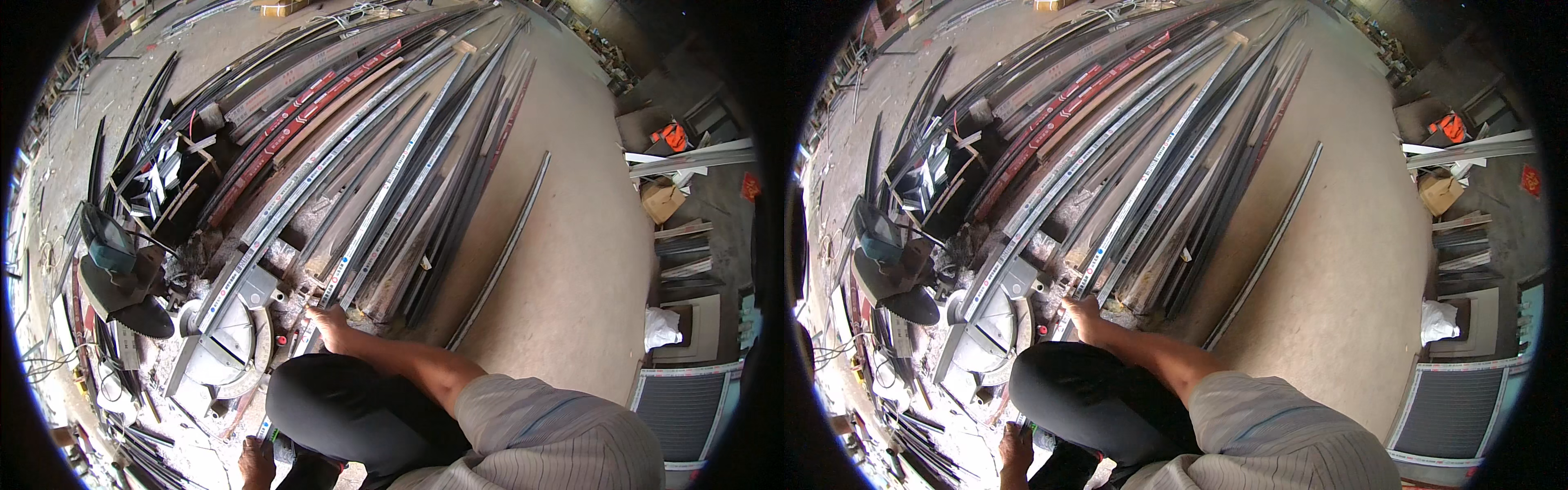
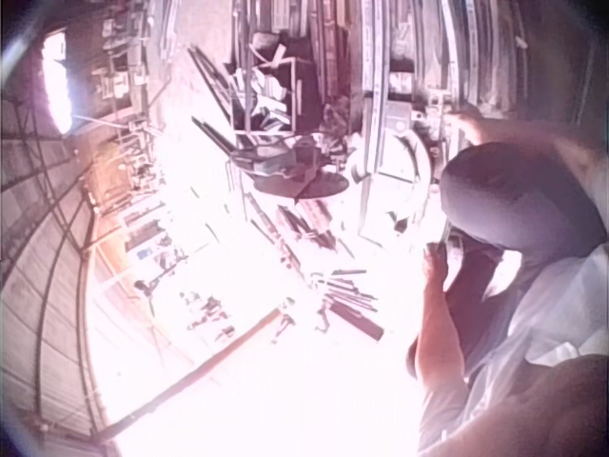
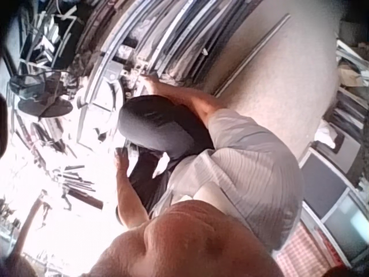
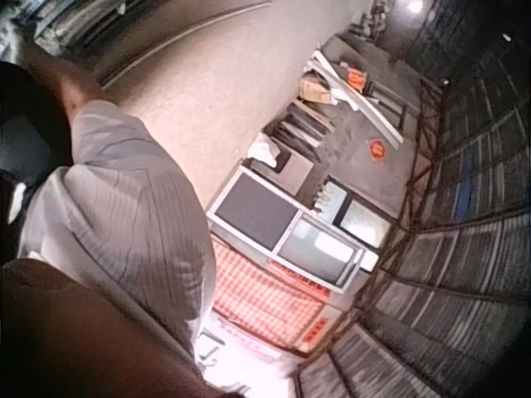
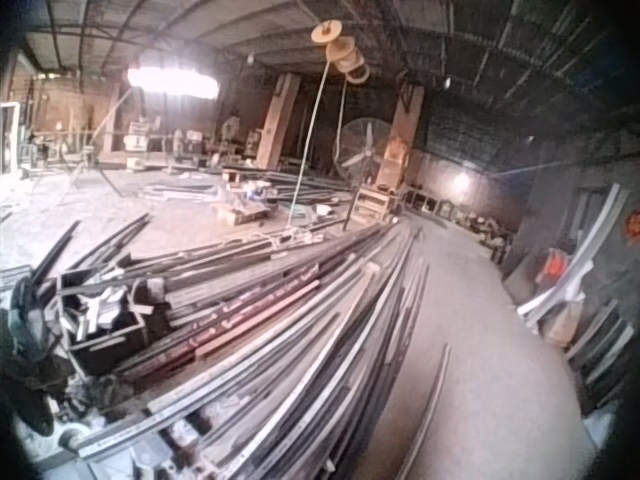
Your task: The person measures a metal frame structure with a tape measure, then selects a metal profile from a pile. They measure and mark the profile with a marker, place it on a miter saw, and cut it. The person repeats the measuring and cutting process for additional profiles.
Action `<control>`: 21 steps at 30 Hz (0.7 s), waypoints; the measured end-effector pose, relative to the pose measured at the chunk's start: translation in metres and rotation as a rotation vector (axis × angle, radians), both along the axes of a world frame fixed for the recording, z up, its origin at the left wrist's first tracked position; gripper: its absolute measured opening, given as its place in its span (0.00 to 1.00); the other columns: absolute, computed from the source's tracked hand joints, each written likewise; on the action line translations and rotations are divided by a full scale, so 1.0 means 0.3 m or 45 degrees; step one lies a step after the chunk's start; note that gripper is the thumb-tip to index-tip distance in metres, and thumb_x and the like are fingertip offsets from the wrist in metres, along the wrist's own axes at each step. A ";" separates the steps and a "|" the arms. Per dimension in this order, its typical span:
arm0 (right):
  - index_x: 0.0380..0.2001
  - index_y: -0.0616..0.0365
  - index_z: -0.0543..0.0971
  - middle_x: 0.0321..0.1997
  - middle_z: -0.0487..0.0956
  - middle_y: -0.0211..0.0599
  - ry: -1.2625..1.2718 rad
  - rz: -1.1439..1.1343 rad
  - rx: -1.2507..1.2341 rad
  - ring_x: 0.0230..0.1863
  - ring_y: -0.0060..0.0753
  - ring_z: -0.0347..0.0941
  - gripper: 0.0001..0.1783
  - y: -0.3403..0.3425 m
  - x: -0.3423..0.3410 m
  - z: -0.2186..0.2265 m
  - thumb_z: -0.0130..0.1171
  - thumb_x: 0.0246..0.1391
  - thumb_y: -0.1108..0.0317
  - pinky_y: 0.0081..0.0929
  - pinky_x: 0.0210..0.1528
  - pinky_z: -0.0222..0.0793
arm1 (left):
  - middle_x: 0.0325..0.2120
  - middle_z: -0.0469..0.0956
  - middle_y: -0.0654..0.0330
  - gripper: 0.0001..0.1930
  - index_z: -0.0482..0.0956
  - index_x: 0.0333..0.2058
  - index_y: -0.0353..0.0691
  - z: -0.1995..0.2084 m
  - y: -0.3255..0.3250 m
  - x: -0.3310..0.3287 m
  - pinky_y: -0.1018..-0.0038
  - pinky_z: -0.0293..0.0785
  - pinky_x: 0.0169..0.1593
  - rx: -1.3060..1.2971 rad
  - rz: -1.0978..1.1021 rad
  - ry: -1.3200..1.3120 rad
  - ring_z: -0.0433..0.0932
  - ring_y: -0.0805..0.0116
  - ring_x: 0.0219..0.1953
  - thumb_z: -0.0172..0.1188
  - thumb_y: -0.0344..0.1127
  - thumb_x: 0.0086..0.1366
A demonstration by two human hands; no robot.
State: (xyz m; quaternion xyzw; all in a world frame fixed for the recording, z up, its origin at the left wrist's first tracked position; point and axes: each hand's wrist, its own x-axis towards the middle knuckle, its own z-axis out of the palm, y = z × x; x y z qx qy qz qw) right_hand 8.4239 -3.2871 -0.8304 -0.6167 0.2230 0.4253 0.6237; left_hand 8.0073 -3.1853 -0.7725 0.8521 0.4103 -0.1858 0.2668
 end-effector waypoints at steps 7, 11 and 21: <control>0.50 0.63 0.73 0.37 0.86 0.41 0.033 -0.124 0.260 0.37 0.42 0.87 0.24 0.069 0.022 -0.149 0.70 0.54 0.65 0.47 0.31 0.71 | 0.38 0.81 0.44 0.15 0.72 0.45 0.38 -0.002 0.028 0.038 0.44 0.77 0.43 0.126 -0.066 -0.165 0.82 0.35 0.39 0.64 0.42 0.70; 0.40 0.57 0.78 0.39 0.89 0.36 0.043 0.008 0.087 0.41 0.34 0.87 0.17 0.126 0.025 -0.040 0.70 0.55 0.58 0.48 0.40 0.68 | 0.41 0.78 0.39 0.16 0.72 0.46 0.36 0.042 0.078 0.055 0.43 0.76 0.44 0.252 -0.007 -0.188 0.80 0.32 0.43 0.63 0.42 0.71; 0.27 0.54 0.85 0.33 0.85 0.36 -0.037 0.263 -0.018 0.37 0.34 0.79 0.09 0.289 0.055 0.076 0.69 0.53 0.61 0.34 0.34 0.70 | 0.45 0.78 0.43 0.17 0.75 0.52 0.37 0.050 0.228 0.059 0.45 0.76 0.48 0.248 0.151 -0.104 0.79 0.35 0.48 0.64 0.40 0.70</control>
